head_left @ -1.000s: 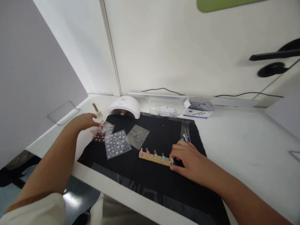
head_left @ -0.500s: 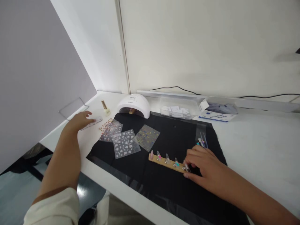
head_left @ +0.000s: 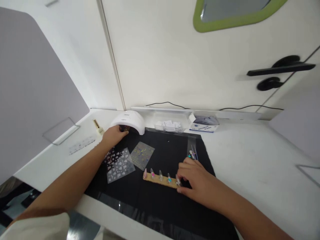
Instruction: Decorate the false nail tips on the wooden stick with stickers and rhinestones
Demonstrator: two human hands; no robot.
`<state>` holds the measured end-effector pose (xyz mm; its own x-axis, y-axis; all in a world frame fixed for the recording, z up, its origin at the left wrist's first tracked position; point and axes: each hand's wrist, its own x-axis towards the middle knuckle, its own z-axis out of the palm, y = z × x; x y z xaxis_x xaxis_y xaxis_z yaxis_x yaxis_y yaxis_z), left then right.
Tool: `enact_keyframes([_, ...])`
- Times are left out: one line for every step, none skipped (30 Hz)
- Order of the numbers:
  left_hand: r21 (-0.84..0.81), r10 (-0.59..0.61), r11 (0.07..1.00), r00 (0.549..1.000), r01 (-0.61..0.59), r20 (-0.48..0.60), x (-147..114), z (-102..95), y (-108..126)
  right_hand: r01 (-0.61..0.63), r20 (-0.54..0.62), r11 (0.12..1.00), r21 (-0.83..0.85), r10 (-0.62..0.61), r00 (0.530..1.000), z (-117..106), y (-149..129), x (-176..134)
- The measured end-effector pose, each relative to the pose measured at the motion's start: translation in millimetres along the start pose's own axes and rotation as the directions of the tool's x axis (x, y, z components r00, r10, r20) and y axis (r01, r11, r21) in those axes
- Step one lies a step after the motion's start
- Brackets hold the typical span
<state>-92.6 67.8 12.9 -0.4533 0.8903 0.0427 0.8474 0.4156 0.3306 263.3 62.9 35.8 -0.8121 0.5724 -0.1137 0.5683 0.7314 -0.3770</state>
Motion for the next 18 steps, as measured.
enact_keyframes([0.006, -0.008, 1.000, 1.000, 0.008, -0.002, 4, 3.1, 3, 0.003, -0.002, 1.000, -0.001, -0.003, 1.000, -1, -1, -1])
enact_keyframes([0.009, -0.009, 1.000, 1.000, 0.009, -0.003, 6, 5.6, 5, 0.008, -0.006, 1.000, -0.006, -0.008, 1.000, -1, -2, -2])
enact_keyframes([0.011, -0.005, 1.000, 1.000, 0.005, -0.003, 8, 7.7, 6, 0.014, -0.008, 1.000, -0.013, -0.014, 1.000, -1, -2, -2])
enact_keyframes([0.010, 0.003, 1.000, 1.000, -0.003, -0.001, 8, 9.7, 7, 0.019, -0.012, 0.999, -0.026, -0.019, 1.000, -1, -3, -3])
enact_keyframes([0.010, 0.009, 1.000, 1.000, -0.009, 0.001, 8, 11.6, 7, 0.021, -0.018, 0.999, -0.033, -0.022, 1.000, 0, -3, -3])
enact_keyframes([0.011, 0.010, 1.000, 1.000, -0.010, 0.002, 8, 13.5, 7, 0.022, -0.021, 0.999, -0.035, -0.023, 1.000, 1, -3, -4])
enact_keyframes([0.012, 0.003, 1.000, 1.000, -0.003, 0.001, 8, 15.2, 8, 0.024, -0.025, 0.999, -0.035, -0.024, 0.999, 1, -2, -4])
enact_keyframes([0.015, -0.010, 1.000, 1.000, 0.011, -0.003, 8, 16.8, 8, 0.024, -0.027, 0.999, -0.034, -0.025, 0.999, 2, -2, -5])
enact_keyframes([0.018, -0.028, 0.999, 1.000, 0.028, -0.010, 8, 18.2, 8, 0.025, -0.029, 0.999, -0.034, -0.025, 0.999, 2, -3, -5])
enact_keyframes([0.020, -0.046, 0.999, 0.999, 0.047, -0.019, 8, 19.2, 9, 0.025, -0.030, 0.999, -0.034, -0.026, 0.999, 3, -3, -5])
enact_keyframes([0.020, -0.064, 0.998, 0.998, 0.064, -0.028, 8, 19.8, 9, 0.025, -0.031, 0.999, -0.035, -0.026, 0.999, 3, -3, -5])
enact_keyframes([0.019, -0.077, 0.997, 0.996, 0.078, -0.036, 7, 20.1, 9, 0.026, -0.032, 0.999, -0.036, -0.027, 0.999, 3, -3, -5])
enact_keyframes([0.016, -0.086, 0.996, 0.995, 0.087, -0.042, 6, 19.9, 9, 0.027, -0.032, 0.999, -0.037, -0.028, 0.999, 3, -3, -5])
enact_keyframes([0.011, -0.091, 0.996, 0.995, 0.091, -0.046, 4, 19.4, 9, 0.028, -0.033, 0.999, -0.038, -0.029, 0.999, 3, -3, -5])
enact_keyframes([0.005, -0.092, 0.996, 0.995, 0.092, -0.047, 1, 18.5, 8, 0.029, -0.033, 0.999, -0.040, -0.030, 0.999, 3, -3, -5])
enact_keyframes([-0.002, -0.092, 0.996, 0.995, 0.092, -0.046, -2, 17.3, 7, 0.030, -0.034, 0.999, -0.042, -0.032, 0.999, 3, -3, -5])
enact_keyframes([-0.008, -0.093, 0.996, 0.995, 0.093, -0.045, -6, 15.7, 5, 0.032, -0.035, 0.999, -0.044, -0.033, 0.999, 4, -3, -4])
enact_keyframes([-0.013, -0.095, 0.995, 0.995, 0.094, -0.044, -11, 13.8, 3, 0.033, -0.036, 0.998, -0.046, -0.035, 0.999, 4, -2, -4])
